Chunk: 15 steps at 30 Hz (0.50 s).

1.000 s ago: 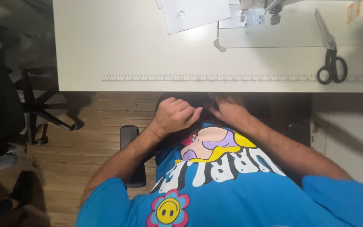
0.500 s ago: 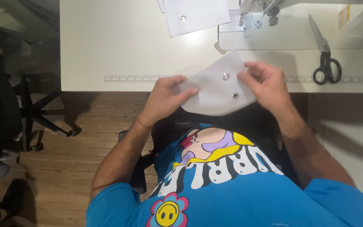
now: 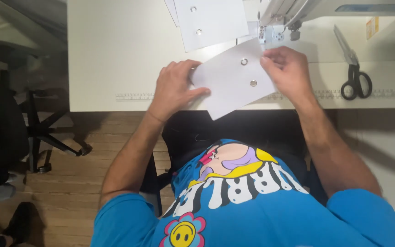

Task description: Positioning and sewing material pieces with grommets using an industrial sewing machine

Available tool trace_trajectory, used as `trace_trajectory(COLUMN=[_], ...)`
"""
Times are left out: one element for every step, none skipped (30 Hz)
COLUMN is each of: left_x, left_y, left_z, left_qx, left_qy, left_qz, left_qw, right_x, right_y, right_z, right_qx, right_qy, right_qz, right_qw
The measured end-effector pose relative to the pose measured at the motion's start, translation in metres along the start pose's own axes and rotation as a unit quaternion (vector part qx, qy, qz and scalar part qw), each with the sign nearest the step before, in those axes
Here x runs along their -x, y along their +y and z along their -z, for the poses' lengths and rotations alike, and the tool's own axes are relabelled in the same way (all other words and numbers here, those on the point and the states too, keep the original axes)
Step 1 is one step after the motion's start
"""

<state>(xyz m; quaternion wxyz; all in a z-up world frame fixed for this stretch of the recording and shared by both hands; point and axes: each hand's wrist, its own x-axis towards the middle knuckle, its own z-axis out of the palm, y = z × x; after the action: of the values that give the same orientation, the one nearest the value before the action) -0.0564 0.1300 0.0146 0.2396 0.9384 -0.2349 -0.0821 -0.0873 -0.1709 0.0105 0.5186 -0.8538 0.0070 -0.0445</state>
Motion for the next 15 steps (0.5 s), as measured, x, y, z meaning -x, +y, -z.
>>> trace_trajectory(left_x=[0.004,0.008,0.008,0.008,0.006,0.005,0.002,-0.001,-0.001,0.0,-0.002,-0.002,-0.002,-0.001,0.007], left_y=[-0.003,-0.007,-0.004,-0.001,0.001,0.005,0.009,0.014,0.02,0.027,0.034,0.038,0.043,0.047,0.057], left_z=[0.0,0.0,0.003,0.006,0.012,0.011,0.011,0.011,0.016,0.021,0.027,0.032,0.039,0.045,0.052], left_qx=[0.047,0.094,0.096,0.184,0.269,0.269,0.33,0.39,0.389,0.376,0.361,0.36,0.226,0.083,0.083], left_qy=[0.042,0.084,0.08,0.094,0.11,0.109,0.112,0.113,0.115,0.136,0.157,0.16,0.251,0.331,0.333], left_qz=[0.005,0.01,0.014,0.025,0.034,0.036,0.034,0.032,0.032,-0.018,-0.07,-0.072,-0.147,-0.218,-0.219], left_qw=[0.998,0.992,0.992,0.978,0.956,0.956,0.937,0.913,0.913,0.917,0.917,0.916,0.93,0.914,0.914], right_x=[0.008,0.016,0.022,0.029,0.032,0.036,0.038,0.04,0.043,0.046,0.048,0.045,0.043,0.041,0.038], right_y=[-0.002,-0.003,-0.007,-0.012,-0.017,-0.026,-0.034,-0.043,-0.041,-0.038,-0.035,-0.047,-0.059,-0.071,-0.079], right_z=[0.004,0.008,0.01,0.011,0.014,0.015,0.019,0.022,0.022,0.023,0.024,0.024,0.024,0.024,0.022], right_qx=[0.026,0.051,0.051,0.061,0.07,0.07,0.106,0.142,0.142,0.222,0.296,0.297,0.271,0.241,0.241], right_qy=[-0.004,-0.008,-0.012,-0.009,-0.004,-0.006,-0.028,-0.051,-0.051,0.005,0.059,0.06,0.063,0.064,0.064], right_qz=[-0.059,-0.117,-0.123,-0.134,-0.141,-0.143,-0.157,-0.171,-0.17,-0.049,0.077,0.08,0.201,0.318,0.32], right_qw=[0.998,0.992,0.991,0.989,0.987,0.987,0.981,0.974,0.974,0.974,0.95,0.95,0.939,0.915,0.914])
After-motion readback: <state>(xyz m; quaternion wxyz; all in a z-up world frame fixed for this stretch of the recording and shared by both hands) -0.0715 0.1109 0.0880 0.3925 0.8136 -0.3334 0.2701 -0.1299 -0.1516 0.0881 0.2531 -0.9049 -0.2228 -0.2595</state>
